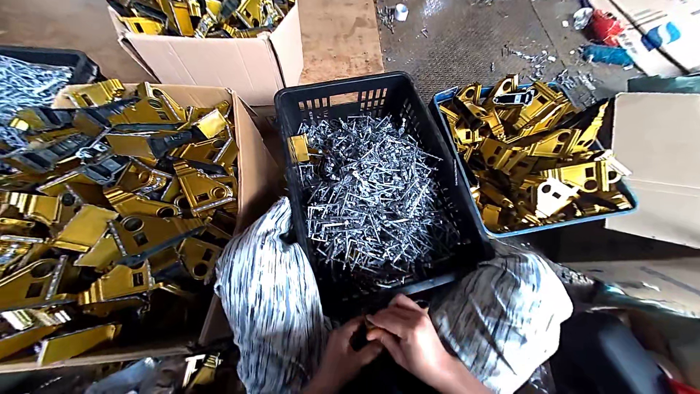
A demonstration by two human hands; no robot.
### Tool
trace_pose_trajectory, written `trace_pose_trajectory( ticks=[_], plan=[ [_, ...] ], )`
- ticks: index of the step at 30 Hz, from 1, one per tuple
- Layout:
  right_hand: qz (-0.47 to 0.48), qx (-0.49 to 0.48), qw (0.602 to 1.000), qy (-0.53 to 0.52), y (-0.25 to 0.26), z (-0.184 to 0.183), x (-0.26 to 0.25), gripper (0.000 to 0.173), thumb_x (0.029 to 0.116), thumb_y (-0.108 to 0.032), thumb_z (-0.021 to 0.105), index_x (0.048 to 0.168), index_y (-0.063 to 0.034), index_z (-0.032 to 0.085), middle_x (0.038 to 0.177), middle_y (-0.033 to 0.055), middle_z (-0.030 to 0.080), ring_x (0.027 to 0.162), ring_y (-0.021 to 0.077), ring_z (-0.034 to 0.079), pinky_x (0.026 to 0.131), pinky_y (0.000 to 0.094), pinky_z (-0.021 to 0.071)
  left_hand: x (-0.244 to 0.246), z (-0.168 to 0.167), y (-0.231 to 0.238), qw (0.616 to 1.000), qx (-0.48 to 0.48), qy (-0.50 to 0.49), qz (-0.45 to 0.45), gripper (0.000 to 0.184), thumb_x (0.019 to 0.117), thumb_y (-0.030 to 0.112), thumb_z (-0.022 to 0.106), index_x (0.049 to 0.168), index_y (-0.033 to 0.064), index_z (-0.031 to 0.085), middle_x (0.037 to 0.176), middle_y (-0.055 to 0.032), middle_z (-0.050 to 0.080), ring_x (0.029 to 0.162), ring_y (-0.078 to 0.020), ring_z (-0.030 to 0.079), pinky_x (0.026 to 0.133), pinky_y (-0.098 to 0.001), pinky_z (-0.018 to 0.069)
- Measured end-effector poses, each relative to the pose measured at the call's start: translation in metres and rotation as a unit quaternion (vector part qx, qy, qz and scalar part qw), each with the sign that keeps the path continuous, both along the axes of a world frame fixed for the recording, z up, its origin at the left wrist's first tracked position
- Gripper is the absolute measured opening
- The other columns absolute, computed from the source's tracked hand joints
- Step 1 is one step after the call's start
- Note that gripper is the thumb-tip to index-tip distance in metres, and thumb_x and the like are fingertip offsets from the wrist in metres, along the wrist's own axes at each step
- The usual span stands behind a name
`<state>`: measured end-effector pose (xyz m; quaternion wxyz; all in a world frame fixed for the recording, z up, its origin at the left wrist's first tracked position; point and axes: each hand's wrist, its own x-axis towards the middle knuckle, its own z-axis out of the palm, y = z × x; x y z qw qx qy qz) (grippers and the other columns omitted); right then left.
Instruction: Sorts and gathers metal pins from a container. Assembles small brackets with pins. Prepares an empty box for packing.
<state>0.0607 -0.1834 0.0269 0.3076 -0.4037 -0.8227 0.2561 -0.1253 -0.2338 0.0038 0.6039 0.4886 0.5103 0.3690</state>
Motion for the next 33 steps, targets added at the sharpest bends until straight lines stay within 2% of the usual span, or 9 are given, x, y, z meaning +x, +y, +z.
trace_pose_trajectory(
  ticks=[4, 7, 10, 14, 18, 24, 27, 29, 33],
  plan=[
    [0.022, -0.035, 0.998, -0.044, 0.015, -0.009, -0.008, 0.021, 0.0963, -0.033, 0.068, 0.097, -0.0161, 0.081, 0.091, -0.0046, 0.078, 0.091, 0.0149, 0.07, 0.086, 0.0341, 0.0555, 0.003, -0.004, 0.005, 0.98, -0.137, -0.132, 0.051, 0.033, 0.0899, 0.011, 0.073, 0.12, -0.0006, 0.066, 0.107, -0.0027, 0.074, 0.101, -0.0079, 0.069, 0.094, -0.0282, 0.0571],
    [0.059, -0.127, 0.986, -0.095, 0.037, 0.009, -0.018, 0.019, 0.0909, -0.03, 0.074, 0.094, -0.0124, 0.079, 0.092, 0.0017, 0.077, 0.096, 0.0227, 0.07, 0.089, 0.041, 0.0557, 0.007, -0.005, 0.006, 0.968, -0.157, -0.165, 0.102, 0.029, 0.0903, 0.004, 0.069, 0.118, -0.0026, 0.066, 0.104, -0.0023, 0.075, 0.098, -0.0073, 0.07, 0.093, -0.0275, 0.0572],
    [0.047, -0.144, 0.976, -0.157, 0.052, 0.025, -0.042, 0.038, 0.0952, -0.048, 0.067, 0.105, -0.0128, 0.078, 0.109, 0.0071, 0.075, 0.11, 0.031, 0.067, 0.09, 0.0524, 0.055, 0.013, 0.001, 0.003, 0.972, -0.14, -0.124, 0.14, 0.018, 0.0882, -0.003, 0.066, 0.106, -0.0001, 0.068, 0.094, 0.004, 0.074, 0.09, -0.0003, 0.069, 0.087, -0.0226, 0.0577],
    [-0.028, -0.036, 0.98, -0.195, 0.056, 0.001, -0.086, 0.05, 0.1017, -0.056, 0.05, 0.099, -0.0127, 0.076, 0.096, 0.0066, 0.075, 0.097, 0.0296, 0.07, 0.08, 0.0509, 0.0545, 0.011, 0.004, -0.002, 0.979, -0.129, -0.071, 0.139, 0.017, 0.0861, -0.004, 0.063, 0.102, 0.0004, 0.067, 0.088, 0.006, 0.073, 0.085, 0.0032, 0.068, 0.083, -0.0197, 0.0573],
    [-0.048, -0.044, 0.97, -0.236, 0.063, -0.006, -0.096, 0.047, 0.1033, -0.048, 0.051, 0.087, -0.0115, 0.074, 0.083, 0.0064, 0.073, 0.085, 0.0281, 0.072, 0.072, 0.0486, 0.0559, 0.008, -0.001, 0.002, 0.981, -0.123, -0.066, 0.132, 0.015, 0.0863, -0.002, 0.063, 0.1, 0.0015, 0.068, 0.086, 0.0063, 0.072, 0.083, 0.0031, 0.068, 0.082, -0.0196, 0.0574],
    [0.048, -0.284, 0.892, -0.349, 0.078, 0.021, -0.104, 0.057, 0.1087, -0.051, 0.034, 0.117, -0.0064, 0.069, 0.115, 0.016, 0.072, 0.113, 0.0355, 0.067, 0.096, 0.0579, 0.0499, 0.002, 0.008, 0.007, 0.983, -0.139, -0.059, 0.108, 0.012, 0.0872, -0.003, 0.063, 0.097, 0.001, 0.069, 0.085, 0.005, 0.072, 0.082, 0.0034, 0.067, 0.081, -0.0195, 0.0566],
    [0.089, -0.32, 0.889, -0.314, 0.078, 0.022, -0.099, 0.06, 0.1076, -0.055, 0.035, 0.122, -0.0063, 0.067, 0.12, 0.0165, 0.069, 0.118, 0.0352, 0.065, 0.099, 0.057, 0.0495, -0.002, 0.011, 0.008, 0.98, -0.17, -0.067, 0.075, 0.011, 0.0881, 0.001, 0.065, 0.097, 0.0041, 0.071, 0.085, 0.0045, 0.073, 0.082, 0.0002, 0.069, 0.081, -0.0228, 0.0582],
    [0.106, -0.35, 0.909, -0.2, 0.081, 0.018, -0.082, 0.054, 0.1075, -0.051, 0.041, 0.12, -0.0074, 0.07, 0.116, 0.0147, 0.071, 0.114, 0.0312, 0.067, 0.098, 0.0557, 0.0519, -0.007, 0.013, 0.013, 0.978, -0.191, -0.074, 0.042, 0.012, 0.0941, 0.011, 0.065, 0.1, 0.0046, 0.073, 0.086, 0.002, 0.074, 0.082, -0.0043, 0.069, 0.081, -0.0268, 0.0588],
    [0.115, -0.276, 0.95, -0.089, 0.086, 0.033, -0.027, 0.041, 0.1074, -0.039, 0.045, 0.118, -0.0103, 0.073, 0.113, 0.0093, 0.074, 0.109, 0.0232, 0.069, 0.098, 0.0512, 0.0537, -0.017, 0.031, 0.021, 0.972, -0.191, -0.116, 0.077, 0.031, 0.0989, 0.022, 0.056, 0.118, 0.0009, 0.068, 0.099, -0.0035, 0.074, 0.09, -0.0113, 0.071, 0.084, -0.0335, 0.06]
  ],
)
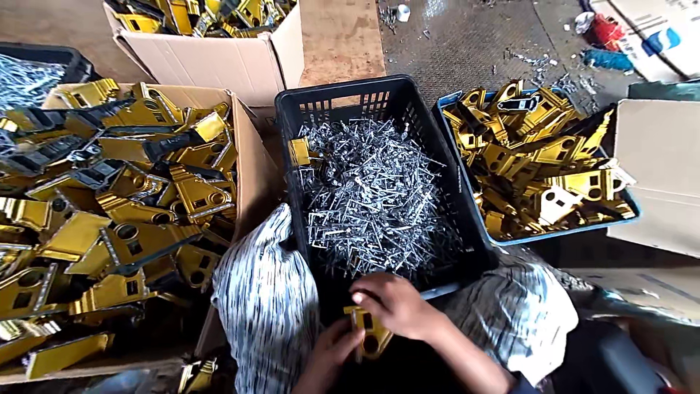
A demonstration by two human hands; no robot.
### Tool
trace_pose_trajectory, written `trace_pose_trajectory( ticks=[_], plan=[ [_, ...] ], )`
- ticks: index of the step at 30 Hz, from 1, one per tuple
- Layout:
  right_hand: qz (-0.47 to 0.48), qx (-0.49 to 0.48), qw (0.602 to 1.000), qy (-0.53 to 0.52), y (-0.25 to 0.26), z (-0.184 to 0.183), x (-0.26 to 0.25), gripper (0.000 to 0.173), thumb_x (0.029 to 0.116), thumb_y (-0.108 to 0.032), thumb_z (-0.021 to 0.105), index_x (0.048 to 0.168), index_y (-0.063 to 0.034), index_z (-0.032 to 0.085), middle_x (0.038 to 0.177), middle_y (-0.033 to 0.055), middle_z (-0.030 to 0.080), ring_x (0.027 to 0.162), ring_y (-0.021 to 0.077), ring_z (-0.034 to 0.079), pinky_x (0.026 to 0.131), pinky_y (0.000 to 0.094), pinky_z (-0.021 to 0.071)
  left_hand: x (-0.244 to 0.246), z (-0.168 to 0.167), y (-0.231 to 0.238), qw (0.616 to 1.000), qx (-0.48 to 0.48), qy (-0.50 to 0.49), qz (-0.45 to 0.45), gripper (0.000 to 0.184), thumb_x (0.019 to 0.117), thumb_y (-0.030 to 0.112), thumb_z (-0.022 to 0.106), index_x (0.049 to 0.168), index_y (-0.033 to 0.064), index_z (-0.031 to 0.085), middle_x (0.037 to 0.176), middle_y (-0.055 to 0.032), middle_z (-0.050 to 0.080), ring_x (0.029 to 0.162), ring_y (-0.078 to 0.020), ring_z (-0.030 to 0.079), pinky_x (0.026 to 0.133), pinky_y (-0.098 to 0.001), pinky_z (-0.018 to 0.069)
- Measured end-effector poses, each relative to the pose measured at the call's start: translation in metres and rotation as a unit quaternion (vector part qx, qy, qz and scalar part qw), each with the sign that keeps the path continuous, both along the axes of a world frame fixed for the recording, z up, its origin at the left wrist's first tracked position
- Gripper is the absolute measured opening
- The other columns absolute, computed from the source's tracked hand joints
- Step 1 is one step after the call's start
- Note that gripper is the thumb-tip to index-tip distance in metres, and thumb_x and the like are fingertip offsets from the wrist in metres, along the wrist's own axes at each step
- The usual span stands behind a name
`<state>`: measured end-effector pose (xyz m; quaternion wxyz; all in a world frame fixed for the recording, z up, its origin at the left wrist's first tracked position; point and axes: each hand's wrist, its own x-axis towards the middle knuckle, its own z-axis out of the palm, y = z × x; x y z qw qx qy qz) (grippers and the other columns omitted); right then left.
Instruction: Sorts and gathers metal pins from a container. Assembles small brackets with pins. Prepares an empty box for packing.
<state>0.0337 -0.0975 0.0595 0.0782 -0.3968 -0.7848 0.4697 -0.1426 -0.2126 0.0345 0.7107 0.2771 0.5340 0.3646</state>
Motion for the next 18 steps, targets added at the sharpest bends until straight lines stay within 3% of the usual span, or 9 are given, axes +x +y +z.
trace_pose_trajectory(
  ticks=[2, 4, 6, 7, 9, 13, 15, 17, 18],
  plan=[
    [-0.031, 0.012, 0.998, 0.048, 0.0, 0.005, 0.019, 0.032, 0.1062, -0.028, 0.049, 0.107, -0.0071, 0.073, 0.098, 0.0071, 0.073, 0.094, 0.0159, 0.069, 0.085, 0.0403, 0.0563, -0.005, 0.011, 0.008, 0.996, 0.062, -0.051, 0.037, 0.041, 0.101, 0.027, 0.058, 0.13, -0.0023, 0.06, 0.108, -0.0059, 0.074, 0.095, -0.0153, 0.073, 0.086, -0.0368, 0.0617],
    [-0.118, -0.03, 0.985, 0.122, -0.003, 0.002, 0.018, 0.028, 0.1063, -0.022, 0.048, 0.094, -0.0063, 0.068, 0.077, 0.0005, 0.064, 0.072, 0.0059, 0.062, 0.068, 0.0275, 0.0522, -0.006, 0.014, 0.024, 0.984, 0.17, -0.048, 0.016, 0.085, 0.0896, 0.058, 0.069, 0.142, -0.0044, 0.045, 0.123, -0.0046, 0.068, 0.109, -0.0104, 0.067, 0.095, -0.032, 0.0578],
    [-0.205, -0.077, 0.963, 0.157, -0.006, -0.005, 0.006, 0.032, 0.1067, -0.023, 0.045, 0.081, -0.0099, 0.06, 0.065, -0.0045, 0.054, 0.06, 0.0038, 0.055, 0.059, 0.0265, 0.0476, 0.001, 0.015, 0.049, 0.971, 0.238, -0.017, 0.027, 0.118, 0.0791, 0.073, 0.07, 0.153, -0.008, 0.026, 0.144, -0.0094, 0.054, 0.127, -0.0096, 0.056, 0.107, -0.0291, 0.0493],
    [-0.232, -0.103, 0.951, 0.176, -0.004, -0.008, 0.0, 0.033, 0.1068, -0.022, 0.045, 0.08, -0.0107, 0.059, 0.064, -0.0052, 0.055, 0.059, 0.0036, 0.056, 0.058, 0.0261, 0.0485, 0.003, 0.016, 0.065, 0.961, 0.272, -0.006, 0.041, 0.124, 0.0781, 0.074, 0.07, 0.155, -0.0085, 0.019, 0.15, -0.0128, 0.047, 0.133, -0.0127, 0.05, 0.11, -0.0305, 0.0459],
    [-0.267, -0.198, 0.915, 0.229, 0.001, -0.007, -0.008, 0.031, 0.1083, -0.018, 0.043, 0.085, -0.0083, 0.06, 0.067, -0.0032, 0.059, 0.061, 0.0053, 0.06, 0.06, 0.0261, 0.0531, 0.006, 0.02, 0.091, 0.946, 0.314, 0.002, 0.075, 0.134, 0.0734, 0.073, 0.075, 0.156, -0.0083, 0.006, 0.148, -0.0179, 0.048, 0.133, -0.0203, 0.053, 0.108, -0.035, 0.0482],
    [-0.313, -0.35, 0.815, 0.341, 0.02, 0.023, -0.023, 0.031, 0.1111, -0.016, 0.034, 0.106, -0.004, 0.062, 0.082, 0.0021, 0.069, 0.073, 0.01, 0.068, 0.068, 0.0283, 0.0593, 0.017, 0.032, 0.112, 0.94, 0.322, -0.069, 0.094, 0.151, 0.0635, 0.046, 0.093, 0.156, 0.0101, -0.021, 0.157, -0.0154, 0.034, 0.135, -0.0209, 0.053, 0.106, -0.0353, 0.0515],
    [-0.292, -0.312, 0.835, 0.347, 0.033, 0.023, -0.028, 0.03, 0.1103, -0.015, 0.036, 0.105, -0.0024, 0.063, 0.084, 0.0026, 0.07, 0.077, 0.0096, 0.069, 0.072, 0.0287, 0.0594, 0.022, 0.033, 0.12, 0.945, 0.308, -0.042, 0.1, 0.135, 0.0683, 0.032, 0.092, 0.158, 0.0011, -0.005, 0.148, -0.0165, 0.049, 0.129, -0.0199, 0.058, 0.105, -0.0336, 0.052],
    [-0.261, -0.154, 0.919, 0.251, 0.051, 0.015, -0.025, 0.023, 0.105, -0.013, 0.048, 0.096, -0.0023, 0.067, 0.08, 0.0013, 0.068, 0.075, 0.0077, 0.066, 0.072, 0.0284, 0.0561, 0.02, 0.037, 0.131, 0.946, 0.301, 0.008, 0.121, 0.107, 0.0705, 0.017, 0.088, 0.15, -0.0065, 0.02, 0.126, -0.0168, 0.064, 0.113, -0.0212, 0.067, 0.097, -0.0344, 0.0575],
    [-0.248, -0.042, 0.954, 0.161, 0.062, 0.013, -0.019, 0.02, 0.1003, -0.016, 0.057, 0.096, -0.0015, 0.07, 0.081, 0.0039, 0.069, 0.075, 0.0112, 0.066, 0.073, 0.0325, 0.0555, 0.017, 0.043, 0.138, 0.945, 0.296, 0.026, 0.135, 0.098, 0.0718, 0.012, 0.086, 0.146, -0.0069, 0.024, 0.119, -0.0164, 0.066, 0.107, -0.0216, 0.069, 0.092, -0.0353, 0.0597]
  ],
)
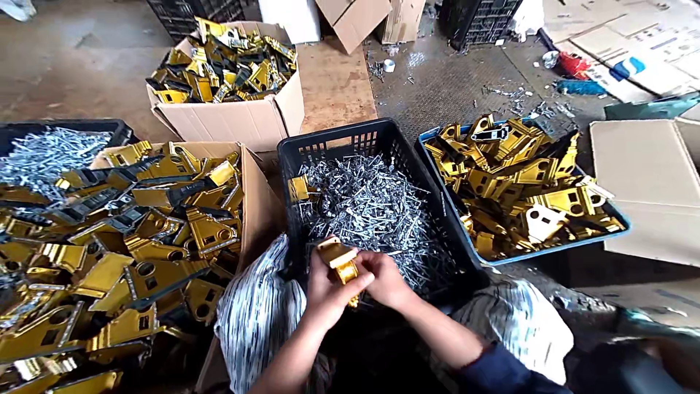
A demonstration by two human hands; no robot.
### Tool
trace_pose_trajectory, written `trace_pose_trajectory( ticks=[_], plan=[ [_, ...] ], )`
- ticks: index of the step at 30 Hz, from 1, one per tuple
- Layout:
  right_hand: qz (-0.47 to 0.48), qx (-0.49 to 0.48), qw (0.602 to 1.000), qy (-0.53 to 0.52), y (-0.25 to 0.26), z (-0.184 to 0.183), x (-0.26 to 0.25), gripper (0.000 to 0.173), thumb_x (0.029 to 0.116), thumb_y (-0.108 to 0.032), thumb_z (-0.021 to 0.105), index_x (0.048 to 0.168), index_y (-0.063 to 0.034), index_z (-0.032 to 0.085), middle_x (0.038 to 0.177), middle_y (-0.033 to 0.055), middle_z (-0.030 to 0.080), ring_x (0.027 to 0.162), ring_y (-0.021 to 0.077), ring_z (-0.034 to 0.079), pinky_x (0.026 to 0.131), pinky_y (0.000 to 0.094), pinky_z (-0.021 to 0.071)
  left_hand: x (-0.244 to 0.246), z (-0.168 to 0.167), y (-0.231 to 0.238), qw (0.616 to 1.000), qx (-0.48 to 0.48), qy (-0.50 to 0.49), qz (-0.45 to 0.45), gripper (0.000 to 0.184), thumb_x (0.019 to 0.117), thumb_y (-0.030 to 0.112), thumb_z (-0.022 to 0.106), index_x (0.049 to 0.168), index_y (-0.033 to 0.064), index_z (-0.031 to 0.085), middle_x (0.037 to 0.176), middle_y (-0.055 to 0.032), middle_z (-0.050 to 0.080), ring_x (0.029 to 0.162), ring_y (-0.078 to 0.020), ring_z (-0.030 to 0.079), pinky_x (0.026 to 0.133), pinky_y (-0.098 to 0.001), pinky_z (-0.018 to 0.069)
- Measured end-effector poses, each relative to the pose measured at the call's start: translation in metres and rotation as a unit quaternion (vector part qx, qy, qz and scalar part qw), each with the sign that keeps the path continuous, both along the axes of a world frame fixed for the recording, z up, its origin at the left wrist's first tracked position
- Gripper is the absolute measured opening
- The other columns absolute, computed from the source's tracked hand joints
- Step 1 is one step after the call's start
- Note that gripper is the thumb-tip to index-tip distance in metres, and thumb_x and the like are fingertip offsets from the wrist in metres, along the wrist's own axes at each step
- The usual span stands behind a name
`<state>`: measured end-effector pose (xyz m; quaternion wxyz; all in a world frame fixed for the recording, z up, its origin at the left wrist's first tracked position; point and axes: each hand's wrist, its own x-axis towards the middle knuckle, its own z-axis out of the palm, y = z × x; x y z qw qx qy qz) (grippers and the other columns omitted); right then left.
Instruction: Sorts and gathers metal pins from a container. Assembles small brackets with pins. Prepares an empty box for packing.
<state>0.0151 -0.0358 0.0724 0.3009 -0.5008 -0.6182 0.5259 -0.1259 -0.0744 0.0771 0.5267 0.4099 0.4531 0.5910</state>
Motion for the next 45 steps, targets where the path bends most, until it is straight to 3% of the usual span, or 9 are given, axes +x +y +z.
trace_pose_trajectory(
  ticks=[6, 10, 14, 19, 22, 25, 32, 37, 45],
  plan=[
    [0.069, 0.047, 0.921, -0.38, 0.052, -0.019, 0.028, 0.044, 0.0957, -0.044, 0.067, 0.122, -0.0088, 0.073, 0.132, 0.0185, 0.066, 0.128, 0.0391, 0.058, 0.102, 0.0612, 0.0482, -0.02, 0.039, 0.057, 0.998, -0.051, 0.033, 0.033, 0.103, 0.0741, 0.005, 0.084, 0.152, 0.0072, 0.016, 0.116, -0.0123, 0.06, 0.091, -0.018, 0.069, 0.077, -0.0343, 0.0615],
    [-0.022, 0.148, 0.964, -0.221, 0.055, -0.032, 0.041, 0.028, 0.0975, -0.027, 0.065, 0.107, -0.0047, 0.078, 0.106, 0.0154, 0.075, 0.095, 0.0286, 0.072, 0.087, 0.0497, 0.0569, -0.008, 0.035, 0.078, 0.997, -0.061, -0.033, 0.019, 0.094, 0.0749, -0.009, 0.071, 0.151, 0.0062, 0.018, 0.116, -0.0153, 0.061, 0.095, -0.0192, 0.069, 0.079, -0.0346, 0.061],
    [-0.08, 0.107, 0.987, -0.084, 0.058, -0.009, 0.069, 0.024, 0.0979, -0.025, 0.067, 0.109, -0.0088, 0.079, 0.085, -0.0007, 0.076, 0.068, 0.0009, 0.065, 0.068, 0.0231, 0.0554, -0.012, 0.01, 0.085, 0.98, -0.151, -0.122, 0.036, 0.054, 0.0932, 0.001, 0.06, 0.142, 0.0054, 0.037, 0.111, -0.0138, 0.064, 0.072, -0.0138, 0.065, 0.059, -0.026, 0.0555],
    [-0.077, -0.002, 0.984, 0.163, 0.053, 0.005, 0.072, 0.019, 0.0997, -0.007, 0.06, 0.109, 0.0007, 0.074, 0.078, -0.0023, 0.072, 0.055, 0.0005, 0.059, 0.052, 0.0177, 0.052, -0.003, 0.006, 0.083, 0.967, -0.2, -0.149, 0.045, 0.053, 0.1007, 0.008, 0.057, 0.147, 0.0122, 0.031, 0.101, -0.0093, 0.06, 0.068, -0.0121, 0.062, 0.055, -0.0236, 0.0539],
    [-0.068, 0.126, 0.986, -0.089, 0.059, 0.002, 0.08, 0.02, 0.0979, -0.019, 0.065, 0.107, -0.0086, 0.078, 0.08, -0.0042, 0.073, 0.064, 0.001, 0.064, 0.06, 0.0204, 0.054, 0.001, 0.003, 0.08, 0.973, -0.183, -0.127, 0.058, 0.056, 0.0975, 0.008, 0.061, 0.145, 0.0106, 0.033, 0.097, -0.0079, 0.061, 0.069, -0.0123, 0.063, 0.057, -0.0247, 0.0548],
    [-0.057, 0.15, 0.921, -0.355, 0.064, -0.004, 0.08, 0.025, 0.0963, -0.019, 0.067, 0.117, -0.0104, 0.078, 0.115, 0.0169, 0.073, 0.104, 0.0369, 0.071, 0.087, 0.0602, 0.0555, -0.002, 0.0, 0.077, 0.98, -0.154, -0.092, 0.085, 0.064, 0.0915, 0.007, 0.067, 0.145, 0.01, 0.033, 0.103, -0.0084, 0.061, 0.076, -0.0139, 0.065, 0.06, -0.0267, 0.0566],
    [0.1, 0.022, 0.907, -0.409, 0.059, -0.013, 0.039, 0.035, 0.0952, -0.032, 0.068, 0.121, -0.0097, 0.075, 0.128, 0.0181, 0.068, 0.122, 0.0403, 0.062, 0.095, 0.0633, 0.0504, -0.001, -0.003, 0.072, 0.984, -0.131, -0.075, 0.092, 0.067, 0.0883, 0.008, 0.069, 0.145, 0.0069, 0.033, 0.106, -0.0088, 0.061, 0.081, -0.0133, 0.065, 0.064, -0.0261, 0.0568],
    [0.045, 0.124, 0.912, -0.389, 0.048, -0.025, 0.035, 0.024, 0.0945, -0.018, 0.062, 0.11, -0.009, 0.077, 0.116, 0.0155, 0.072, 0.11, 0.0365, 0.068, 0.086, 0.0568, 0.0555, -0.005, -0.002, 0.068, 0.985, -0.125, -0.081, 0.092, 0.064, 0.0883, 0.009, 0.068, 0.142, 0.0072, 0.034, 0.102, -0.0085, 0.06, 0.077, -0.0137, 0.065, 0.063, -0.0267, 0.0566],
    [0.11, 0.006, 0.885, -0.453, 0.043, -0.035, 0.017, 0.039, 0.101, -0.037, 0.057, 0.111, -0.0044, 0.076, 0.121, 0.0186, 0.071, 0.121, 0.04, 0.063, 0.093, 0.062, 0.0504, -0.002, 0.0, 0.062, 0.987, -0.104, -0.083, 0.089, 0.063, 0.0887, 0.009, 0.069, 0.142, 0.0085, 0.035, 0.105, -0.008, 0.061, 0.082, -0.0135, 0.065, 0.067, -0.027, 0.0572]
  ],
)
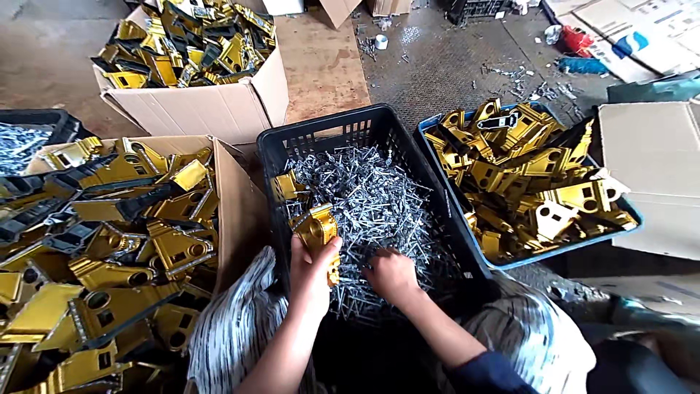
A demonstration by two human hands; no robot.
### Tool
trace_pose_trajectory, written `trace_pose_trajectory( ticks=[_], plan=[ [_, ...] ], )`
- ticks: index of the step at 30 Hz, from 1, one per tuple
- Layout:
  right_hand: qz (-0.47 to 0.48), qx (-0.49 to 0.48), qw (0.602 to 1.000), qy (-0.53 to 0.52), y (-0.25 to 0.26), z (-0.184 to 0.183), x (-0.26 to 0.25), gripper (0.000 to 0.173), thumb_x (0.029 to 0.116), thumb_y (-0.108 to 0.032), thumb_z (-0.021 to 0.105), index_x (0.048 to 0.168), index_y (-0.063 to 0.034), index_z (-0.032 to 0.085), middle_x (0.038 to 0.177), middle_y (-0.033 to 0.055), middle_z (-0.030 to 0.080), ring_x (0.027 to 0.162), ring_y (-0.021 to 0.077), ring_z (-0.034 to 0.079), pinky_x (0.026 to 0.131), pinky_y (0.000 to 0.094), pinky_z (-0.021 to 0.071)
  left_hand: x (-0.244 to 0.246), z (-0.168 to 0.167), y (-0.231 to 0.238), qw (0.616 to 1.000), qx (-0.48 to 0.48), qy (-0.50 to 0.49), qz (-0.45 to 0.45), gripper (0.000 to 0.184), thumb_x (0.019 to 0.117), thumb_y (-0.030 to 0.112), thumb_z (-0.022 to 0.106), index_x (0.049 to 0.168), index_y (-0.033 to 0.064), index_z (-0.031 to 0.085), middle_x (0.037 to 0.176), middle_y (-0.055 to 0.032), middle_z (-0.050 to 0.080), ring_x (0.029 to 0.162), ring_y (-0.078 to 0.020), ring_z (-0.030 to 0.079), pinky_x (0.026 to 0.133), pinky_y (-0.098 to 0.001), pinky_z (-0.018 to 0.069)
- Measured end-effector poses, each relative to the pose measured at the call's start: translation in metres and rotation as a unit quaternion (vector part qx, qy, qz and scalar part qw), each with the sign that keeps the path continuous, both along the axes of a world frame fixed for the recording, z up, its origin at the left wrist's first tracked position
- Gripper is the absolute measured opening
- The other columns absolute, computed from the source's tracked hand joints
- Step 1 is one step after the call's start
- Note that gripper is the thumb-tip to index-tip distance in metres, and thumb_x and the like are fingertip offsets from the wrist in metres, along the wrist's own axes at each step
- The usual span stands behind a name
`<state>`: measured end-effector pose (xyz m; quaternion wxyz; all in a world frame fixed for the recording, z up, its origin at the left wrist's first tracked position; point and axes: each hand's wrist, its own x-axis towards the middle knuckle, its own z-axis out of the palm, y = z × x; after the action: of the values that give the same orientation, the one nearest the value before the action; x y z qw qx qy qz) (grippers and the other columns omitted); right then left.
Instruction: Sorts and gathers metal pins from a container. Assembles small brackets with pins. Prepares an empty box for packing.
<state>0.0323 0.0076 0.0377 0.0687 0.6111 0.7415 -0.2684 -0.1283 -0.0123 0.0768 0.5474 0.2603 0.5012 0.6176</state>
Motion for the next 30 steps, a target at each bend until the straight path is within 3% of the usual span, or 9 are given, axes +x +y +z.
trace_pose_trajectory(
  ticks=[4, 6, 10, 13, 18, 21, 24, 27, 30],
  plan=[
    [-0.045, 0.023, 0.996, 0.069, 0.007, 0.021, 0.02, 0.033, 0.1027, -0.028, 0.053, 0.12, -0.0118, 0.077, 0.11, 0.0183, 0.076, 0.109, 0.0404, 0.07, 0.093, 0.0642, 0.0513, -0.003, 0.0, -0.001, 1.0, -0.004, 0.003, 0.009, 0.064, 0.0892, 0.009, 0.068, 0.144, 0.0077, 0.034, 0.105, -0.008, 0.06, 0.083, -0.0132, 0.065, 0.068, -0.0269, 0.057],
    [-0.052, 0.108, 0.983, 0.139, 0.006, 0.026, 0.039, 0.028, 0.0996, -0.021, 0.058, 0.113, -0.0105, 0.08, 0.1, 0.0153, 0.078, 0.096, 0.0354, 0.074, 0.088, 0.0601, 0.0554, -0.004, 0.001, -0.001, 1.0, -0.007, 0.003, 0.016, 0.063, 0.0888, 0.008, 0.067, 0.142, 0.0072, 0.034, 0.104, -0.0072, 0.061, 0.082, -0.0123, 0.065, 0.067, -0.0263, 0.0569],
    [-0.078, 0.18, 0.954, 0.227, -0.003, 0.042, 0.064, 0.019, 0.0923, -0.017, 0.066, 0.1, -0.0085, 0.081, 0.087, 0.0064, 0.077, 0.077, 0.0157, 0.074, 0.075, 0.0386, 0.0613, -0.001, 0.001, 0.0, 1.0, -0.008, 0.007, 0.016, 0.065, 0.0876, 0.01, 0.069, 0.143, 0.0077, 0.034, 0.104, -0.0069, 0.06, 0.081, -0.0118, 0.065, 0.066, -0.0264, 0.0571],
    [-0.108, 0.186, 0.925, 0.315, -0.013, 0.051, 0.07, 0.016, 0.0875, -0.023, 0.068, 0.093, -0.0137, 0.079, 0.081, -0.0054, 0.075, 0.07, -0.0008, 0.068, 0.064, 0.0204, 0.058, 0.003, -0.003, 0.001, 1.0, -0.009, 0.0, 0.013, 0.068, 0.0867, 0.01, 0.071, 0.144, 0.0069, 0.033, 0.108, -0.0086, 0.061, 0.083, -0.0137, 0.066, 0.069, -0.0278, 0.0577],
    [-0.128, 0.158, 0.831, 0.517, -0.032, 0.052, 0.043, 0.007, 0.0865, -0.011, 0.077, 0.092, -0.0055, 0.075, 0.08, -0.003, 0.074, 0.066, 0.0017, 0.067, 0.059, 0.0198, 0.0575, 0.013, -0.012, -0.001, 0.997, 0.033, -0.062, -0.007, 0.074, 0.0847, 0.006, 0.072, 0.143, 0.0081, 0.027, 0.108, -0.0073, 0.059, 0.084, -0.0139, 0.066, 0.074, -0.0294, 0.06],
    [-0.104, -0.003, 0.814, 0.571, -0.044, 0.043, 0.021, 0.03, 0.0869, -0.006, 0.074, 0.112, -0.0032, 0.057, 0.079, -0.0028, 0.068, 0.062, 0.005, 0.064, 0.054, 0.022, 0.0557, 0.019, -0.017, -0.003, 0.993, 0.107, 0.032, -0.03, 0.087, 0.0809, 0.006, 0.079, 0.147, 0.0031, 0.021, 0.112, -0.0072, 0.061, 0.094, -0.0132, 0.069, 0.084, -0.0302, 0.0606],
    [-0.13, -0.199, 0.744, 0.624, -0.045, 0.032, 0.01, 0.059, 0.0903, 0.002, 0.069, 0.139, -0.006, 0.036, 0.08, 0.0022, 0.069, 0.064, 0.0143, 0.07, 0.059, 0.0294, 0.0621, 0.023, -0.021, -0.007, 0.97, 0.16, 0.174, -0.057, 0.097, 0.0778, 0.009, 0.085, 0.149, -0.0042, 0.021, 0.124, -0.013, 0.061, 0.106, -0.0159, 0.069, 0.092, -0.0316, 0.0611],
    [-0.177, -0.284, 0.7, 0.631, -0.039, 0.031, 0.011, 0.085, 0.0922, 0.005, 0.062, 0.16, -0.0128, 0.014, 0.091, 0.0091, 0.073, 0.074, 0.0212, 0.075, 0.066, 0.0353, 0.0656, 0.023, -0.022, -0.009, 0.972, 0.165, 0.142, -0.092, 0.093, 0.0817, 0.01, 0.081, 0.149, -0.0058, 0.019, 0.12, -0.0128, 0.063, 0.105, -0.0157, 0.069, 0.092, -0.0313, 0.0605],
    [-0.196, -0.305, 0.693, 0.624, -0.035, 0.026, 0.014, 0.074, 0.0932, 0.004, 0.059, 0.159, -0.0106, 0.028, 0.098, 0.0102, 0.072, 0.08, 0.0228, 0.075, 0.067, 0.0374, 0.0651, 0.02, -0.02, -0.007, 0.981, 0.152, 0.078, -0.09, 0.082, 0.0845, 0.008, 0.077, 0.145, -0.0026, 0.022, 0.112, -0.0096, 0.064, 0.098, -0.0146, 0.07, 0.088, -0.0306, 0.0606]
  ],
)
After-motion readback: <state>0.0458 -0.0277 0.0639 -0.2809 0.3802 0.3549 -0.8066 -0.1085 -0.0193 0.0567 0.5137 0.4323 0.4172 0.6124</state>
